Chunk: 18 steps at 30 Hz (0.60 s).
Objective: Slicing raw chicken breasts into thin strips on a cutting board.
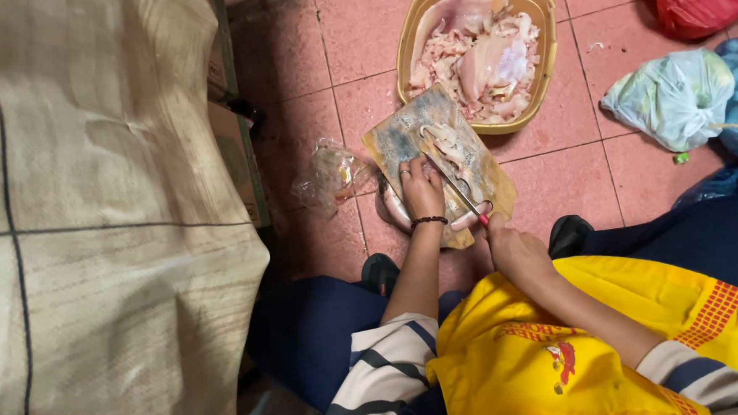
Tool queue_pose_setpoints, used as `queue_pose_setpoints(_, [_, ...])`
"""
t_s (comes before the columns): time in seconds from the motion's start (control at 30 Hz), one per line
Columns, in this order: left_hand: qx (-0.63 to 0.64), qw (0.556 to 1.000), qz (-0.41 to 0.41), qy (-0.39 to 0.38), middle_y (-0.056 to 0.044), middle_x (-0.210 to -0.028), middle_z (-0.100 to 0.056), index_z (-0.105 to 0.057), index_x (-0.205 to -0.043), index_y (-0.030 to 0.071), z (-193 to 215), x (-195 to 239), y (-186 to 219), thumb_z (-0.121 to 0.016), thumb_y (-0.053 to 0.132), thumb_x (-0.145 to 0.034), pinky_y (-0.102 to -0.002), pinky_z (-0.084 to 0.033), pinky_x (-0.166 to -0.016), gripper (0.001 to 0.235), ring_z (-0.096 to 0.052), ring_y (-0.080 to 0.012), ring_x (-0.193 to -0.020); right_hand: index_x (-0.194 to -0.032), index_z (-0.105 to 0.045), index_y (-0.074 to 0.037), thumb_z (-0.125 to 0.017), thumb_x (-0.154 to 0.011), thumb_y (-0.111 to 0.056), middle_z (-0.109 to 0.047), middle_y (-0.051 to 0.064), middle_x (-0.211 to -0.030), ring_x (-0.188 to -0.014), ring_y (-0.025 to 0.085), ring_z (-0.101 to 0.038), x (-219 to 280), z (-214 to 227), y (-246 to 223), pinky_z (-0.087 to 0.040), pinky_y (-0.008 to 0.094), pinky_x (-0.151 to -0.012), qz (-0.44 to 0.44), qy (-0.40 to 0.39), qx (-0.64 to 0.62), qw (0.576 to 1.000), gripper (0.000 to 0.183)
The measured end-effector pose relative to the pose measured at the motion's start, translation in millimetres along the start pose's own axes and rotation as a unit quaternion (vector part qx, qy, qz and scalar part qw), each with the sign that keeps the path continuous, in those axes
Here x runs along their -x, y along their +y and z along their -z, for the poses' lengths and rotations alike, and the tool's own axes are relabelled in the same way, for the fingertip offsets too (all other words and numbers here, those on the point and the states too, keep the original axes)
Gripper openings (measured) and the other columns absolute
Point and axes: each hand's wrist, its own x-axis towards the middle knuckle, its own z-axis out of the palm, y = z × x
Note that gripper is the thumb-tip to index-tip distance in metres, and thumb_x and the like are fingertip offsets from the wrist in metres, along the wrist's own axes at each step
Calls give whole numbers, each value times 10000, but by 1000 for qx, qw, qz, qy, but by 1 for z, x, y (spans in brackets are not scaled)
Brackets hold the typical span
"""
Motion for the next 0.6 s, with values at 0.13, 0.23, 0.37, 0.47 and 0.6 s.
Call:
queue_pose_setpoints(0.13, [6, 1000, 9, -7, -82, -1093, -553, -581, -1079, 122, -9, -4, -5, -725, 47, -819, -433, -595, -878, 307, -674, -346, -1024, -1222, -359, -115, -278, -1004, -218, -746, 254, -1062, -1061, 484, -711, -26, -7, -1, -508, 594, -970, 5, -19, -25, 1000, 254])
queue_pose_setpoints(0.23, [1, 1000, 1, -9, -100, -1054, -542, -566, -1055, 101, -5, -6, -1, -657, 35, -865, -440, -585, -878, 220, -660, -365, -1012, -1207, -328, -20, -287, -1001, -160, -702, 349, -1052, -1036, 566, -678, -54, -9, -18, -484, 642, -967, 12, 9, -68, 998, 253])
queue_pose_setpoints(0.37, [-1, 1000, 3, -3, -90, -1055, -550, -570, -1051, 95, -1, -9, 3, -697, -14, -824, -425, -588, -866, 282, -664, -335, -996, -1213, -372, -9, -248, -1018, -103, -702, 338, -1062, -1032, 552, -688, -42, 6, -29, -513, 622, -948, 43, 35, -40, 998, 249])
queue_pose_setpoints(0.47, [1, 1000, 2, 5, -91, -1030, -546, -572, -1026, 99, 4, -9, 7, -683, -8, -842, -425, -582, -852, 240, -659, -339, -976, -1209, -393, 2, -283, -1003, -96, -708, 352, -1049, -1043, 562, -684, -1, 1, -15, -505, 640, -957, 37, 22, -49, 998, 253])
queue_pose_setpoints(0.6, [16, 1000, 3, 21, -96, -1000, -550, -542, -1040, 124, -5, -6, -4, -734, 22, -789, -414, -572, -856, 332, -662, -353, -944, -1308, -389, -34, -384, -1021, -221, -732, 310, -1068, -1068, 497, -708, 17, -34, 25, -531, 582, -967, 2, -6, -28, 1000, 343])
